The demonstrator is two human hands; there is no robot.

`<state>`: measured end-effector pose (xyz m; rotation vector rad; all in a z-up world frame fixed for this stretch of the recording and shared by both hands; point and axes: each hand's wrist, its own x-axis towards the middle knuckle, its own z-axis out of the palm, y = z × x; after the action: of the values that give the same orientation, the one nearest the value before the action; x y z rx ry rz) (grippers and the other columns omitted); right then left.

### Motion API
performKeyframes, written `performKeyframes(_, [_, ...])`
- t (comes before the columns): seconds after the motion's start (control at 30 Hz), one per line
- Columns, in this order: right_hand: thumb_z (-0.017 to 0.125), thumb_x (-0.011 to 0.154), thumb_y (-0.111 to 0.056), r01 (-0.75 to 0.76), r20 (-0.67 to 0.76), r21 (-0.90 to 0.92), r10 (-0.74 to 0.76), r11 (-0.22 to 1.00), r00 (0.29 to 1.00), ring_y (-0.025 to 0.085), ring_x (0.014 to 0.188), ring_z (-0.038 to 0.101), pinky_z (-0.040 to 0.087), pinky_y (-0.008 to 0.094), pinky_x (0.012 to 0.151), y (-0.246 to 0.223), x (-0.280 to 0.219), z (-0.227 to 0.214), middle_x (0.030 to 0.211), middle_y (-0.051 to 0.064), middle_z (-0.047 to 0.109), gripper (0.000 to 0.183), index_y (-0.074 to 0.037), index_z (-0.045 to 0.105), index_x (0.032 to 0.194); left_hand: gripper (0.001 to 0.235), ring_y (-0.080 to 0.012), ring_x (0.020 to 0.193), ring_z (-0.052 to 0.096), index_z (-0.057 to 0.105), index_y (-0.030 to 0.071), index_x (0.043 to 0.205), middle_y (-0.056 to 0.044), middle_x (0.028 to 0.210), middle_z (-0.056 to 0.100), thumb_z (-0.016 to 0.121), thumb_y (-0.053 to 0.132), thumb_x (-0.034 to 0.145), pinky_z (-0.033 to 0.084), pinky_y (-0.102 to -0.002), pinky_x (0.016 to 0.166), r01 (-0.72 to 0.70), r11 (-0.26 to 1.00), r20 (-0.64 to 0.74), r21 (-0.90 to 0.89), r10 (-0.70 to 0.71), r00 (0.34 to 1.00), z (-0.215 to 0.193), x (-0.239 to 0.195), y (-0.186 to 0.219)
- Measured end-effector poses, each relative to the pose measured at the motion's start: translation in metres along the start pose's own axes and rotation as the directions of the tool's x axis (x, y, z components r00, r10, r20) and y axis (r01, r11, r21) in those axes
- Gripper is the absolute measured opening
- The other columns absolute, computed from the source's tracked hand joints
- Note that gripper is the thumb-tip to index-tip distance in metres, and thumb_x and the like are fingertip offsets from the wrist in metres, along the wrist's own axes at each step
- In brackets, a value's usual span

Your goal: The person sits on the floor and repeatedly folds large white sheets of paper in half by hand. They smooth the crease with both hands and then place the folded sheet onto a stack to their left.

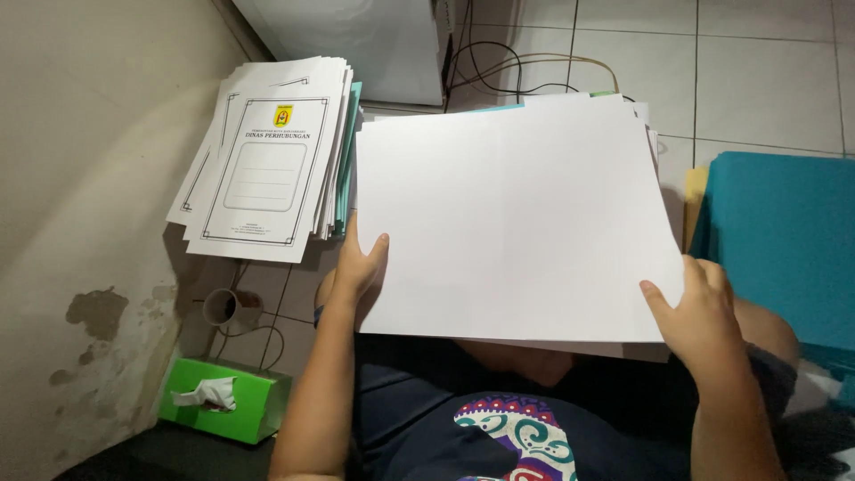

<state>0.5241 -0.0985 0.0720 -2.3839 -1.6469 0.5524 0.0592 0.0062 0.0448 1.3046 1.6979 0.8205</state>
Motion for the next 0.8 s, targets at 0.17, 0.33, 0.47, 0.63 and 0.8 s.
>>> performKeyframes(0.17, [0.049, 0.099, 0.001, -0.252, 0.246, 0.679, 0.110, 0.689, 0.963, 0.032, 0.128, 0.056, 0.046, 0.047, 0.101, -0.079, -0.034, -0.090, 0.148, 0.018, 0.054, 0.060, -0.005, 0.037, 0.157, 0.082, -0.0284, 0.151, 0.035, 0.024, 0.008, 0.160, -0.012, 0.163, 0.038, 0.056, 0.039, 0.092, 0.029, -0.043, 0.123, 0.069, 0.997, -0.008, 0.034, -0.069, 0.998, 0.000, 0.000, -0.007])
performKeyframes(0.33, [0.051, 0.088, 0.003, -0.288, 0.351, 0.733, 0.019, 0.616, 0.936, 0.035, 0.118, 0.058, 0.044, 0.047, 0.095, -0.045, -0.012, -0.070, 0.139, 0.022, 0.061, 0.067, -0.002, 0.044, 0.155, 0.080, -0.0284, 0.149, 0.039, 0.028, 0.010, 0.159, -0.011, 0.161, 0.042, 0.056, 0.043, 0.092, 0.032, -0.045, 0.121, 0.076, 0.995, 0.014, 0.057, -0.077, 0.997, -0.004, -0.005, 0.000])
performKeyframes(0.47, [0.053, 0.086, 0.006, -0.183, 0.255, 0.731, -0.014, 0.657, 0.967, 0.033, 0.114, 0.058, 0.043, 0.045, 0.093, -0.005, -0.002, -0.059, 0.138, 0.021, 0.061, 0.067, 0.002, 0.048, 0.153, 0.091, -0.0293, 0.147, 0.041, 0.020, 0.013, 0.162, -0.011, 0.161, 0.042, 0.058, 0.052, 0.089, 0.038, -0.045, 0.117, 0.206, 0.959, 0.043, 0.194, -0.218, 0.975, -0.013, -0.035, 0.046])
performKeyframes(0.63, [0.050, 0.097, 0.002, -0.311, 0.319, 0.584, 0.141, 0.750, 0.937, 0.036, 0.124, 0.057, 0.044, 0.050, 0.102, -0.051, -0.018, -0.089, 0.145, 0.021, 0.057, 0.062, -0.005, 0.039, 0.158, 0.097, -0.0404, 0.147, 0.029, 0.010, 0.013, 0.165, -0.020, 0.163, 0.029, 0.060, 0.053, 0.093, 0.033, -0.058, 0.113, 0.047, 0.824, -0.165, 0.565, 0.058, 0.985, 0.016, -0.036, 0.004])
performKeyframes(0.8, [0.056, 0.102, -0.029, -0.376, 0.268, 0.205, 0.318, 0.904, 0.909, 0.038, 0.128, 0.055, 0.048, 0.055, 0.096, -0.029, -0.005, -0.069, 0.156, 0.013, 0.046, 0.067, -0.018, 0.033, 0.164, 0.061, -0.0437, 0.149, 0.031, 0.049, 0.005, 0.148, -0.022, 0.155, 0.042, 0.066, 0.032, 0.096, 0.032, -0.062, 0.113, -0.518, 0.655, -0.079, 0.549, 0.659, 0.748, 0.081, -0.068, 0.015])
